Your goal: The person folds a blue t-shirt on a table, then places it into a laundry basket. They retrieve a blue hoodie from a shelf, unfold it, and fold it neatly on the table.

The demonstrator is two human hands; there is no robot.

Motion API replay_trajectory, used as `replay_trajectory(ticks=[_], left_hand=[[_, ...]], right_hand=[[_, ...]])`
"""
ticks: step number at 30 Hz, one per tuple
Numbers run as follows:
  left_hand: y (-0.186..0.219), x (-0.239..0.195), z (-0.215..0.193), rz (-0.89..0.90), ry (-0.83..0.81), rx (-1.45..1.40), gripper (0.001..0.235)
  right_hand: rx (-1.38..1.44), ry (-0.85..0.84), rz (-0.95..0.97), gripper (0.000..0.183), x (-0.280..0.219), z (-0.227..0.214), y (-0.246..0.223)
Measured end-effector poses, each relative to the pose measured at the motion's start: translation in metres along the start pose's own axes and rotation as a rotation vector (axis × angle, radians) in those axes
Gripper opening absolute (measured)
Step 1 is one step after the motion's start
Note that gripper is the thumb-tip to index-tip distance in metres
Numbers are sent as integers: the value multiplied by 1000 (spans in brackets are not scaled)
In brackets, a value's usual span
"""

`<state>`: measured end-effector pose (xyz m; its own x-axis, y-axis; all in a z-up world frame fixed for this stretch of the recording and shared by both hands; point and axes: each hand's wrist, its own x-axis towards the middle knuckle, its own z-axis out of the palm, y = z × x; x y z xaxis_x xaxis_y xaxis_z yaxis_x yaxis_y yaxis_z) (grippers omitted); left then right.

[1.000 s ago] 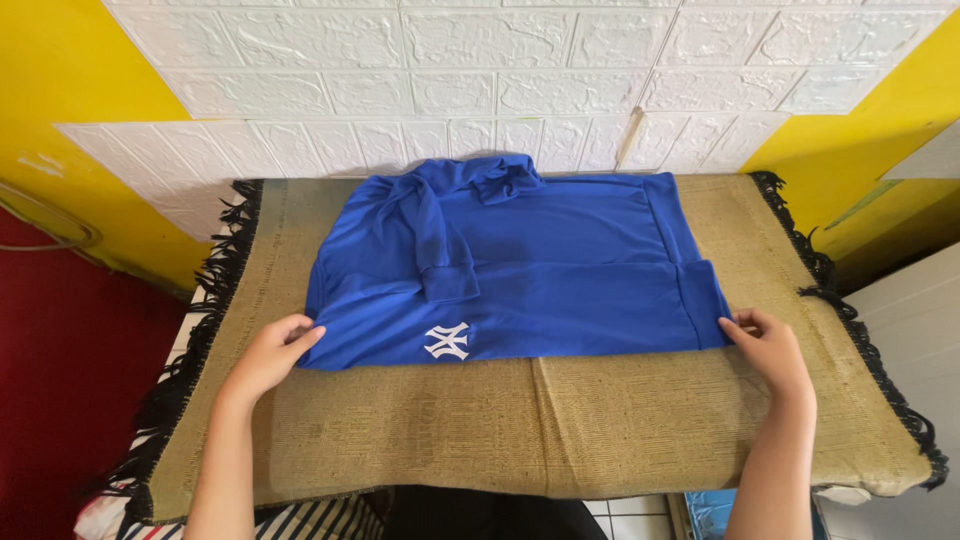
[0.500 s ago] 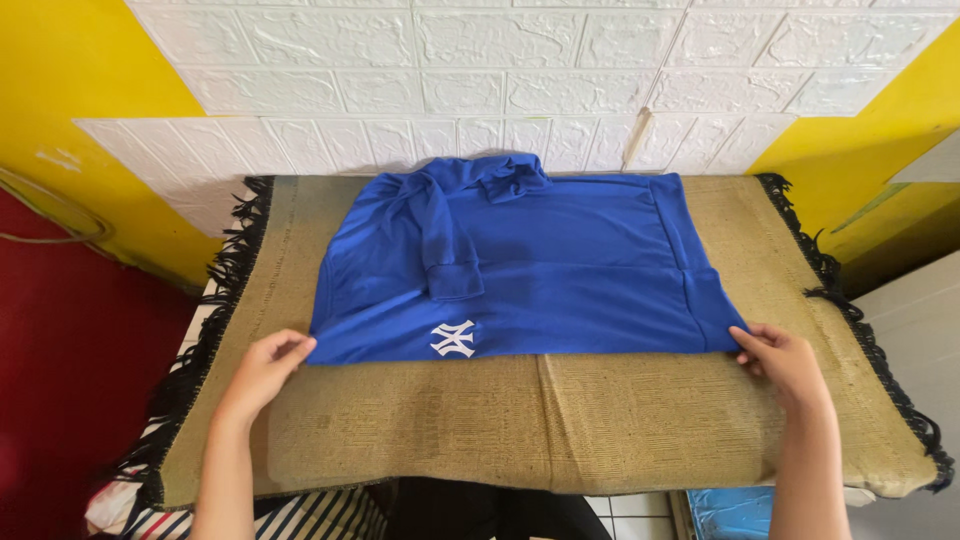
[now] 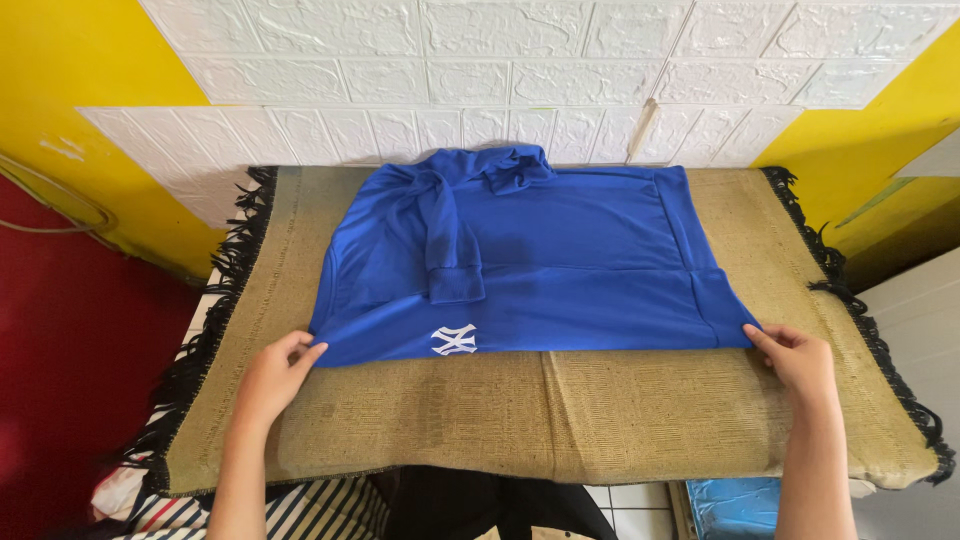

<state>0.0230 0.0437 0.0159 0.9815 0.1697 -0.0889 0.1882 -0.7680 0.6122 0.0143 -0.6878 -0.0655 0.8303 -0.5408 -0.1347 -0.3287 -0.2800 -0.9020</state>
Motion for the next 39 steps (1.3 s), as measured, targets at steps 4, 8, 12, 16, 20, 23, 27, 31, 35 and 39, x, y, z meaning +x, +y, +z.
replay_trajectory(ticks=[4,8,12,16,20,23,27,31,35,39], left_hand=[[10,-4,-5,-50,51,122,33],[9,-5,-1,-50,65,99,38],[3,-7,13,-17,135,124,43],[-3,-4,17,-13,219,234,43],[5,-5,23,-32,169,370,39],[38,-14,26,68,314,428,48],[130,-30,81,509,578,42,35],[232,-9,195,892,256,-261,25],[271,-1,281,767,118,-64,36],[260,-6,303,758,35,178,71]], right_hand=[[-121,41,-47,31,1,-5,7],[-214,10,-46,39,7,-5,3],[-401,108,-75,44,-7,6,-9],[-518,181,-19,41,-11,6,-14],[-850,261,-320,41,-11,15,-11],[-981,427,-388,47,-31,26,-32],[-745,311,-634,29,-64,62,-84],[-506,-49,-944,30,-77,123,-120],[-564,-170,-898,47,-71,140,-119],[-883,-77,-749,57,-44,104,-93]])
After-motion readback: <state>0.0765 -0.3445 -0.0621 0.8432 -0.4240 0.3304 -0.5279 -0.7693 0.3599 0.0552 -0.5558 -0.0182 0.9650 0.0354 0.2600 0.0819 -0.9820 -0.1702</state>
